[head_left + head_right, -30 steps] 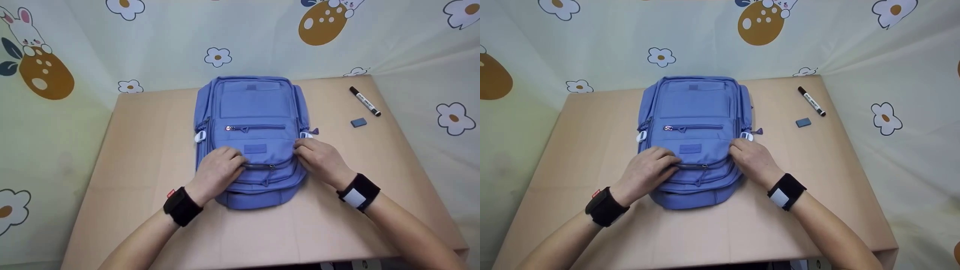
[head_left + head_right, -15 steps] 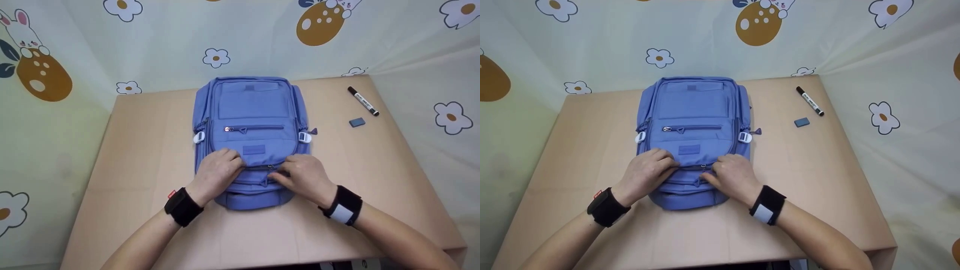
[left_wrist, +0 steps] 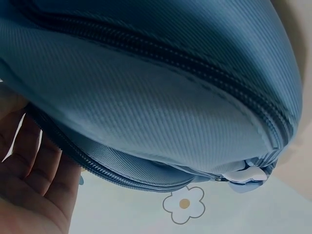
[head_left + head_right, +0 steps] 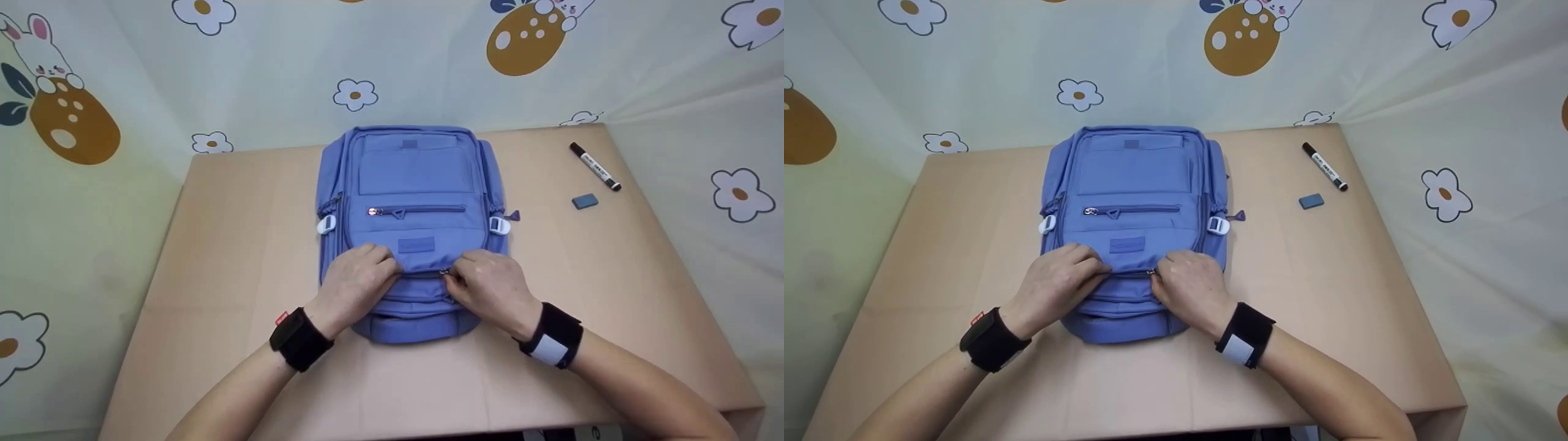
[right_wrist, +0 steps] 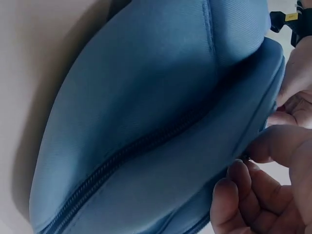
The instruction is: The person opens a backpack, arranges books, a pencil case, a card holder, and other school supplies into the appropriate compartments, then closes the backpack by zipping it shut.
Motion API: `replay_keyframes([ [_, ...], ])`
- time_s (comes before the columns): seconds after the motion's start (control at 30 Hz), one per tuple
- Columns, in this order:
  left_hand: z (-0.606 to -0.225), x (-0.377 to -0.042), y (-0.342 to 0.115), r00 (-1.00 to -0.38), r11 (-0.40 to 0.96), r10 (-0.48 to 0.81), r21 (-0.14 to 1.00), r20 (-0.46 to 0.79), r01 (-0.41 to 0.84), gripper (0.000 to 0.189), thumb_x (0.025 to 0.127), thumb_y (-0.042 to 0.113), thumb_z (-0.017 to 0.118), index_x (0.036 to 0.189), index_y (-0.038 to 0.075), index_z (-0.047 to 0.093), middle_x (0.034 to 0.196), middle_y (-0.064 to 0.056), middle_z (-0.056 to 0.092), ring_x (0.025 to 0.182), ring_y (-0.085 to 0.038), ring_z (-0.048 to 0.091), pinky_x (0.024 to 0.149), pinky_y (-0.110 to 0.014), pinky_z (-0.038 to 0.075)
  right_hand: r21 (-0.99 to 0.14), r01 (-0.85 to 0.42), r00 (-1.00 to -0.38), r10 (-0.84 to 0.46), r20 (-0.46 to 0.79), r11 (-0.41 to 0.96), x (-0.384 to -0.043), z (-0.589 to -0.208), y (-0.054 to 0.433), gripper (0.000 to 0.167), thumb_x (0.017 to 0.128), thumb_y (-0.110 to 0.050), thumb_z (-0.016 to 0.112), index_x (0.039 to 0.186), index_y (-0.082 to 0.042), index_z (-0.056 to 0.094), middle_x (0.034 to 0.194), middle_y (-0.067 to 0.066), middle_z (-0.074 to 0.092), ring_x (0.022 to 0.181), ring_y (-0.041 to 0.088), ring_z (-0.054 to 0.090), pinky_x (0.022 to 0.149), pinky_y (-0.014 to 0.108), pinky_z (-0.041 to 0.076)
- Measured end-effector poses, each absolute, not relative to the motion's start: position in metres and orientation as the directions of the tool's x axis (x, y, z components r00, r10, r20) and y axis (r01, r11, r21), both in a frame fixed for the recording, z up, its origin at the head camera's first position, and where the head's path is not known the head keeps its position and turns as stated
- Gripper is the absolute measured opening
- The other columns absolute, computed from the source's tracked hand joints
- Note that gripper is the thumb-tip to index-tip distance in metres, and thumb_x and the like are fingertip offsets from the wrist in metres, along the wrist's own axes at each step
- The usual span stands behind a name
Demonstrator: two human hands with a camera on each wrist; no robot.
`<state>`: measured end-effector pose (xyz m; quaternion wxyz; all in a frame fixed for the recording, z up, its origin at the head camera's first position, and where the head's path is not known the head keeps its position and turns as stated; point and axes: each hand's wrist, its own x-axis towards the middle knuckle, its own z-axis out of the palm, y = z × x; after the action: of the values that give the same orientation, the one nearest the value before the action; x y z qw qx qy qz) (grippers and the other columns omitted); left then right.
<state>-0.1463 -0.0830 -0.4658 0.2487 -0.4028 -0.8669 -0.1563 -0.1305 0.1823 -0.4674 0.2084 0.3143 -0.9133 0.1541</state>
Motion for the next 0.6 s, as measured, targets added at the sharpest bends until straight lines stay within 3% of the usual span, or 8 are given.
replay_keyframes([
  [0.27, -0.465, -0.146, -0.083, -0.56, 0.621, 0.622, 0.091, 0.548, 0.778, 0.005, 0.093, 0.017, 0.075, 0.092, 0.012, 0.074, 0.086, 0.0, 0.064, 0.076, -0.021, 0.061, 0.061, -0.034, 0.051, -0.143, -0.667, -0.697, -0.546, 0.465, 0.731, -0.132, -0.465, 0.204, 0.015, 0.089, -0.019, 0.073, 0.079, -0.015, 0.062, 0.073, -0.007, 0.05, 0.065, 0.015, 0.05, 0.052, 0.031, 0.042],
  [0.6, -0.461, -0.146, -0.082, -0.562, 0.621, 0.637, 0.081, 0.527, 0.78, 0.005, 0.096, 0.016, 0.071, 0.093, 0.013, 0.074, 0.085, 0.0, 0.063, 0.075, -0.021, 0.059, 0.06, -0.034, 0.05, -0.231, -0.566, -0.796, -0.452, 0.402, 0.792, -0.14, -0.463, 0.234, 0.013, 0.092, -0.019, 0.075, 0.084, -0.013, 0.065, 0.074, -0.004, 0.056, 0.065, 0.014, 0.051, 0.054, 0.031, 0.043],
])
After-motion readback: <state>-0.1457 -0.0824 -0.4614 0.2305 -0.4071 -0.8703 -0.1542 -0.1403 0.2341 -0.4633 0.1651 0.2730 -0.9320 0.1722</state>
